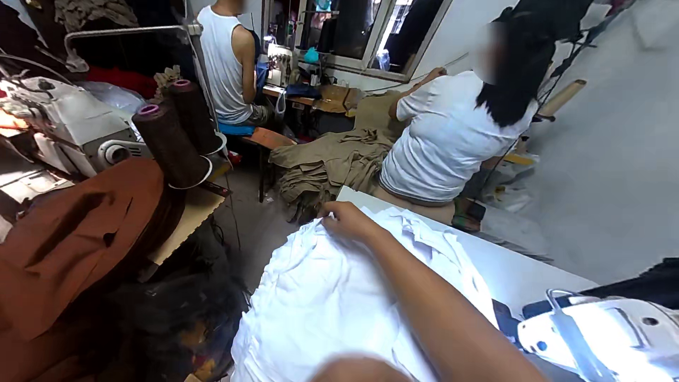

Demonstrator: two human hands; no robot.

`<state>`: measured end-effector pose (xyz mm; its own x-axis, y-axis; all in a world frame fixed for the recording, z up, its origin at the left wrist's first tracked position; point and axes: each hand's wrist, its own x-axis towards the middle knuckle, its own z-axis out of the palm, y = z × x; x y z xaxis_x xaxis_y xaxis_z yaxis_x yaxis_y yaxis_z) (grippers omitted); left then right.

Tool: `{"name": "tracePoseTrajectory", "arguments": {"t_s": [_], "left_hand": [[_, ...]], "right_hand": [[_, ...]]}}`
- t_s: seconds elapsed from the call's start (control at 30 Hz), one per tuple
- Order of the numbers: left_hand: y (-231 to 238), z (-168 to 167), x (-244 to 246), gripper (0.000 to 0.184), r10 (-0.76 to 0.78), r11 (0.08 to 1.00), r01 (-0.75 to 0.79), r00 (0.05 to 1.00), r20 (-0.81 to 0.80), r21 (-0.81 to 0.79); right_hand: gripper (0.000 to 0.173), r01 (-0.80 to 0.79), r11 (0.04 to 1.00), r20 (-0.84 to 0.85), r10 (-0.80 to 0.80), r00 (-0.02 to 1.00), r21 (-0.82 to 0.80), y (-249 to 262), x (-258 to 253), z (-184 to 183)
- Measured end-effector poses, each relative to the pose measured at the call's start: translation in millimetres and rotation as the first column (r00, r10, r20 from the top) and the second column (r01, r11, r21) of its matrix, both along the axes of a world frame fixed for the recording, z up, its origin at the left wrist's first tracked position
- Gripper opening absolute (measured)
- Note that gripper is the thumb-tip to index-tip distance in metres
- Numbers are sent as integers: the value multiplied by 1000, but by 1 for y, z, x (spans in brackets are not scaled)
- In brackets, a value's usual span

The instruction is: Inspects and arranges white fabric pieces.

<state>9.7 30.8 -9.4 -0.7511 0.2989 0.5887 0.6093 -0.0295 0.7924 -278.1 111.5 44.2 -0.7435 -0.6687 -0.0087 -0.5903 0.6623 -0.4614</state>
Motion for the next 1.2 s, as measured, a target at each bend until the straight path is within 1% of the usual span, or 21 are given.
{"name": "tracePoseTrajectory", "arguments": {"t_s": [0.03,0.07,0.1,0.13,0.17,0.2,0.27,0.3,0.37,0.47,0.53,0.6,0.67,0.77,0.83,0.9,0.97,1.1,1.13,1.2], "left_hand": [[-22,-3,-11,24,298,954,-298,953,46,-23],[-42,-9,-24,29,576,811,-565,817,35,-155],[-59,-14,-36,35,744,640,-707,668,13,-300],[-73,-17,-45,41,813,543,-734,581,36,-408],[-83,-19,-49,44,829,523,-704,550,97,-481],[-89,-21,-52,42,821,547,-667,545,168,-506],[-93,-21,-53,33,800,589,-639,548,244,-495],[-92,-21,-52,29,799,594,-647,547,251,-479],[-91,-22,-49,24,826,554,-705,529,191,-443],[-88,-22,-42,22,864,494,-785,492,107,-375],[-85,-17,-37,20,871,489,-808,472,135,-328],[-83,-13,-33,17,857,514,-800,471,208,-308],[-83,-12,-30,13,863,506,-802,464,202,-317],[-82,-9,-28,14,887,454,-827,455,81,-332],[-80,-3,-27,15,887,434,-833,462,0,-342],[-76,5,-28,15,878,441,-835,477,-36,-328],[-74,11,-28,14,873,453,-834,486,-32,-316],[-67,20,-27,14,878,463,-832,478,28,-306],[-66,21,-27,15,877,471,-832,477,56,-293],[-64,20,-26,17,868,496,-834,485,107,-243]], "right_hand": [[19,10,998,-10,-10,1000,-55,6,3,2],[18,5,994,-26,-8,1000,-110,13,5,2],[17,-1,988,-39,-5,999,-156,18,9,3],[17,-2,984,-40,-6,999,-180,22,13,7],[18,-1,982,-42,-8,999,-188,25,17,10],[19,-3,984,-47,-5,999,-180,28,20,14],[23,-30,991,-92,18,996,-130,34,23,18],[20,-49,992,-126,34,991,-117,37,23,19],[15,-62,992,-151,46,987,-108,42,26,23],[15,-70,990,-110,57,992,-124,49,34,29],[15,-77,979,-77,63,995,-187,53,37,28],[17,-44,972,-15,41,999,-233,53,40,29],[20,-22,958,56,40,998,-286,55,40,31],[20,-10,927,96,49,994,-375,59,37,30],[21,41,913,73,-13,997,-405,59,39,32],[22,91,919,49,-78,996,-384,61,42,38],[20,108,927,46,-98,994,-359,65,44,41],[18,63,952,104,-33,994,-300,81,49,45],[18,53,954,125,-16,992,-294,86,51,46],[11,26,947,119,13,993,-321,96,52,45]]}}
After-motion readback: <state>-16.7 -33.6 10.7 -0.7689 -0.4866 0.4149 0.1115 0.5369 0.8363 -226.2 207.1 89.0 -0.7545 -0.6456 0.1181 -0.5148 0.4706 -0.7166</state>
